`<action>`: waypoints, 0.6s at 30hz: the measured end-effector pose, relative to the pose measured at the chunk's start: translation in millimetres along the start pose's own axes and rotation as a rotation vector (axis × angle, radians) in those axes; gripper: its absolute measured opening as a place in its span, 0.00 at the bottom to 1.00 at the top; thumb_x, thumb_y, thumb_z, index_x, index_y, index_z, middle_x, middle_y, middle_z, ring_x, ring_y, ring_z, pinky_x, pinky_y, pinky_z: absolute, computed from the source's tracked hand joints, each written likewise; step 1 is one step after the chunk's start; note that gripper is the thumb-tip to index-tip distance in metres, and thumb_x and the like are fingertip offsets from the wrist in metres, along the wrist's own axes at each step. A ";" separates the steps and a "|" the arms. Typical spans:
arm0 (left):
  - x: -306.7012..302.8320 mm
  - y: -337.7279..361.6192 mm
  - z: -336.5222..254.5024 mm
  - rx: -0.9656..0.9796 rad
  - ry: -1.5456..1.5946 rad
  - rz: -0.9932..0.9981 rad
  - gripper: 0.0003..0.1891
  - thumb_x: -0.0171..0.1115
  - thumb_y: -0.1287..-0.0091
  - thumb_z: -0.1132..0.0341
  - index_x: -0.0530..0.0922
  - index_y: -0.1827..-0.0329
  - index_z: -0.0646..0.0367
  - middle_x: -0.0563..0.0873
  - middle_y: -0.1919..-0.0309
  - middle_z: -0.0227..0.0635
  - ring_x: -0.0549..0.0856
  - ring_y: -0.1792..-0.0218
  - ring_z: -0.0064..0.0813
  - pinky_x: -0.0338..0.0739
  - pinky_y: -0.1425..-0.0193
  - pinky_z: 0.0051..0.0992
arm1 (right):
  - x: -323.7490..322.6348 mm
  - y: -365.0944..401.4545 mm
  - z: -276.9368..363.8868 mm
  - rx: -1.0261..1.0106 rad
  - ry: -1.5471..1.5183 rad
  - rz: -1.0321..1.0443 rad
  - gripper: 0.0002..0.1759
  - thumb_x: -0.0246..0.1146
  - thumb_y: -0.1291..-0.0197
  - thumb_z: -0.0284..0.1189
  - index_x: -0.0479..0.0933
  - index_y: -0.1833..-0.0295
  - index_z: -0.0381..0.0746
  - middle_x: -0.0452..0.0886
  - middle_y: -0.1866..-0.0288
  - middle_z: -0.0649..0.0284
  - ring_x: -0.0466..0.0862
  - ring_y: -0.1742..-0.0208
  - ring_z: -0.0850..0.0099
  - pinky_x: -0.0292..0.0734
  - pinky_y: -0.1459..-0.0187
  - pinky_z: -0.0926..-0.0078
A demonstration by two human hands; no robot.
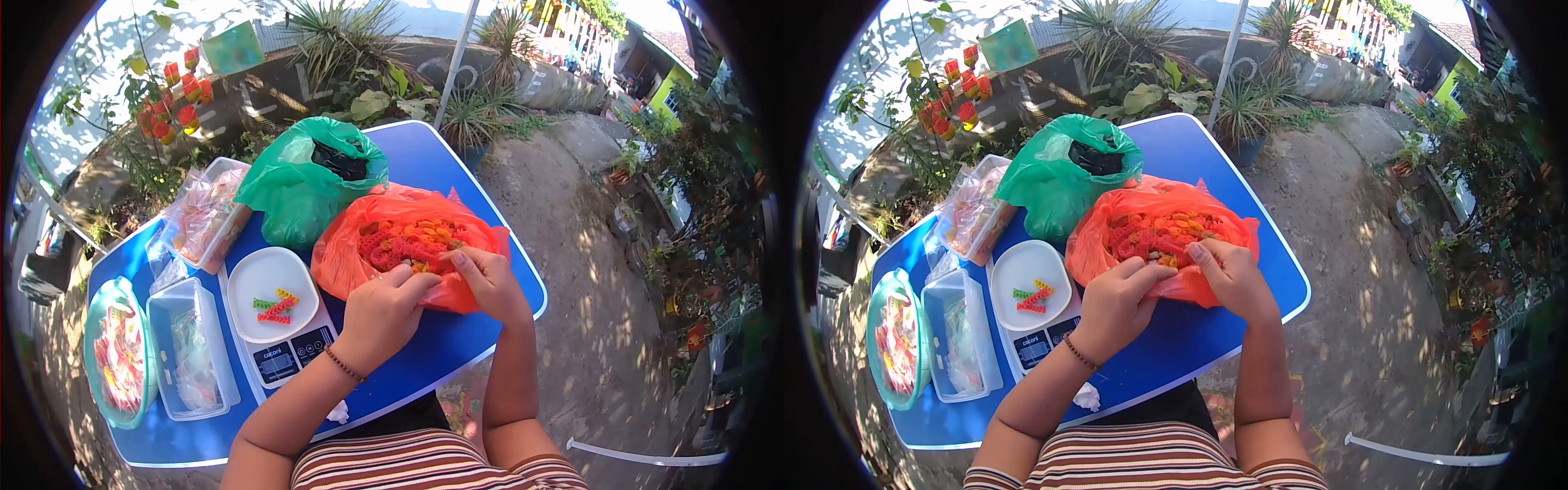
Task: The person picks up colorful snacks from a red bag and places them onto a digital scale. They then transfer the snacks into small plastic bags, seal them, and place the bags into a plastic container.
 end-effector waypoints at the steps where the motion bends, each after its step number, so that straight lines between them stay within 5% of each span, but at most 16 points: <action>1: 10.5 17.1 -1.0 0.008 0.009 0.124 0.14 0.72 0.40 0.69 0.88 0.50 0.50 0.84 0.67 0.34 0.88 0.67 0.38 0.82 0.65 0.35 | 5.1 7.5 -3.1 0.021 0.036 0.072 0.15 0.61 0.24 0.33 0.84 0.53 0.30 0.87 0.65 0.48 0.88 0.63 0.62 0.80 0.58 0.65; 5: 29.7 66.6 -8.1 -0.001 0.023 0.505 0.16 0.74 0.38 0.61 0.87 0.48 0.52 0.86 0.68 0.35 0.89 0.66 0.39 0.83 0.63 0.36 | 15.4 22.6 -20.2 0.084 0.131 0.153 0.11 0.65 0.28 0.30 0.84 0.54 0.30 0.87 0.64 0.46 0.89 0.64 0.58 0.81 0.59 0.63; 12: 12.8 69.1 -3.5 -0.086 -0.019 0.325 0.18 0.75 0.37 0.59 0.87 0.46 0.55 0.86 0.71 0.34 0.88 0.71 0.37 0.81 0.69 0.35 | 14.8 11.9 -6.6 0.036 0.358 -0.060 0.07 0.66 0.36 0.23 0.85 0.55 0.32 0.89 0.58 0.49 0.89 0.57 0.50 0.84 0.51 0.57; 15: 5.4 69.3 3.1 -0.079 -0.140 0.260 0.19 0.75 0.38 0.58 0.87 0.46 0.55 0.88 0.70 0.33 0.88 0.72 0.36 0.80 0.70 0.34 | 28.8 2.6 0.8 -0.165 0.459 -0.174 0.11 0.67 0.40 0.18 0.87 0.53 0.36 0.88 0.57 0.55 0.86 0.53 0.53 0.81 0.44 0.58; 18: 2.6 71.2 7.7 -0.123 -0.186 0.298 0.20 0.76 0.39 0.57 0.87 0.46 0.54 0.88 0.69 0.33 0.89 0.71 0.35 0.80 0.70 0.33 | 58.3 0.2 8.7 -0.276 0.342 0.015 0.15 0.67 0.43 0.18 0.88 0.49 0.38 0.87 0.48 0.56 0.83 0.42 0.54 0.76 0.36 0.56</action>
Point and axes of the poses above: each hand's wrist, its own y-axis away from the middle knuckle, its own x-axis out of the palm, z = x × y, the point moved 7 cm from there along -y, towards the middle knuckle
